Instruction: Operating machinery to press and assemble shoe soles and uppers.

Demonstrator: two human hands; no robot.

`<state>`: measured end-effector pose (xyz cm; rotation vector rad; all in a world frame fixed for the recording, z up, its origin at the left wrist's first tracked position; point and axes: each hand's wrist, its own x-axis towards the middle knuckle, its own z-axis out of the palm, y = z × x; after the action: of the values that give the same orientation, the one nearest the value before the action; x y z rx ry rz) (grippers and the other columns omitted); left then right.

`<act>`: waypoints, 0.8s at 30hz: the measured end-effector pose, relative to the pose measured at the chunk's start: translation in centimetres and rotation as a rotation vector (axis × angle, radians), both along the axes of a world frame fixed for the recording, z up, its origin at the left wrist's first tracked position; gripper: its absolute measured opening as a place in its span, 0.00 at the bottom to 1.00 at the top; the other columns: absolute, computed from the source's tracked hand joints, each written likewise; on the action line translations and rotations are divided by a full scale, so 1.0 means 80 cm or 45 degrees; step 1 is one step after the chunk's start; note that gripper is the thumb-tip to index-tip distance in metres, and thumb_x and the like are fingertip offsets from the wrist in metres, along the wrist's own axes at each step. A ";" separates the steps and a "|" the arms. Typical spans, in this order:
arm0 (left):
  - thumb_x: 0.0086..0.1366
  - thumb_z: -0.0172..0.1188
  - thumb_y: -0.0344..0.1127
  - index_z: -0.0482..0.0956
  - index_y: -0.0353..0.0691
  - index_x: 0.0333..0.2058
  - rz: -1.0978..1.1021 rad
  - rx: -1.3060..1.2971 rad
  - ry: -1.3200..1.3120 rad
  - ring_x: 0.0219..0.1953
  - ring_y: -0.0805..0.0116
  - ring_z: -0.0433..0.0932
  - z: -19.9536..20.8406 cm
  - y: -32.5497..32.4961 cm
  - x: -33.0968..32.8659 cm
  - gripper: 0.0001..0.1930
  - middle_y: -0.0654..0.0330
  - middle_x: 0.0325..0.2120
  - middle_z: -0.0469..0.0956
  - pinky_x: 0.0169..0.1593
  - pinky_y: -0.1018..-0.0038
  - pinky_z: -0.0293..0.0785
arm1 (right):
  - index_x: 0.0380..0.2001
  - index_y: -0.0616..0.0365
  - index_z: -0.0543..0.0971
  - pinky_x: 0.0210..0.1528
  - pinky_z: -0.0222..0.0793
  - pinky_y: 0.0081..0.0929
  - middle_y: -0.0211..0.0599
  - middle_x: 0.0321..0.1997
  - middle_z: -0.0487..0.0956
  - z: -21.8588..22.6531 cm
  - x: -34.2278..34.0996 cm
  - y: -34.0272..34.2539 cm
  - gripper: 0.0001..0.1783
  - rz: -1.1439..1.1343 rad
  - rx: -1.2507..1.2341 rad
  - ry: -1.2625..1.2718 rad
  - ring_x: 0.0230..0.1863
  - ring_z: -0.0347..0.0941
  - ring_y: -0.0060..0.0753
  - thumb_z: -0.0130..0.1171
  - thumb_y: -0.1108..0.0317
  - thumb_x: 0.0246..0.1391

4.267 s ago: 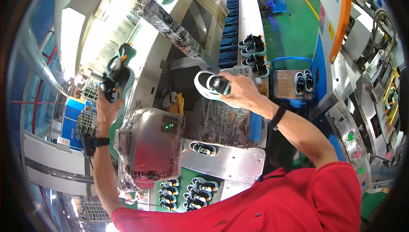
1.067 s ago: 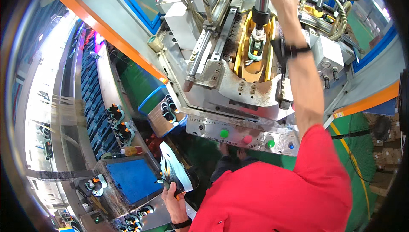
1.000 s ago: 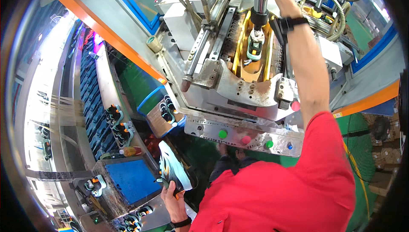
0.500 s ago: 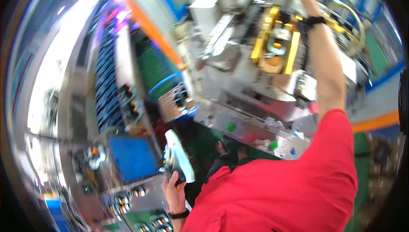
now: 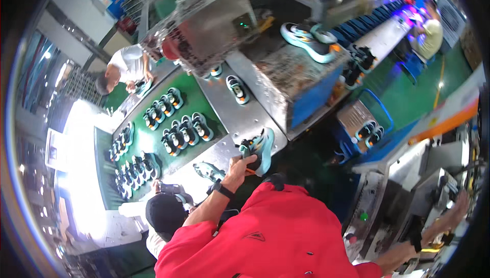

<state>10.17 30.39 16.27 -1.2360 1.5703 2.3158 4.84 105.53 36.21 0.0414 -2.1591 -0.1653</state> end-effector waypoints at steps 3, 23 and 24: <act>0.56 0.66 0.35 0.79 0.33 0.38 0.107 -0.086 -0.049 0.28 0.61 0.81 -0.045 -0.081 -0.031 0.14 0.55 0.31 0.80 0.31 0.65 0.79 | 0.51 0.66 0.74 0.59 0.64 0.30 0.39 0.55 0.75 0.013 -0.171 -0.266 0.17 0.516 -0.805 -0.596 0.55 0.71 0.35 0.52 0.69 0.61; 0.51 0.66 0.42 0.65 0.19 0.49 0.417 -1.963 -0.362 0.48 0.39 0.71 -0.328 -0.274 -0.148 0.34 0.34 0.43 0.72 0.53 0.57 0.66 | 0.57 0.58 0.69 0.50 0.68 0.26 0.35 0.46 0.77 0.003 -0.456 -0.749 0.38 0.957 -0.870 -1.317 0.44 0.73 0.27 0.68 0.71 0.37; 0.51 0.66 0.43 0.66 0.20 0.48 0.410 -1.913 -0.350 0.48 0.39 0.71 -0.326 -0.268 -0.147 0.34 0.34 0.42 0.72 0.53 0.57 0.66 | 0.57 0.58 0.68 0.51 0.68 0.26 0.36 0.47 0.77 0.006 -0.446 -0.763 0.39 0.959 -0.987 -1.254 0.45 0.73 0.28 0.69 0.71 0.38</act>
<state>-1.58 8.93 -9.80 -1.8840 3.1692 0.5695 -30.87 44.45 36.72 0.5714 -2.8108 1.3675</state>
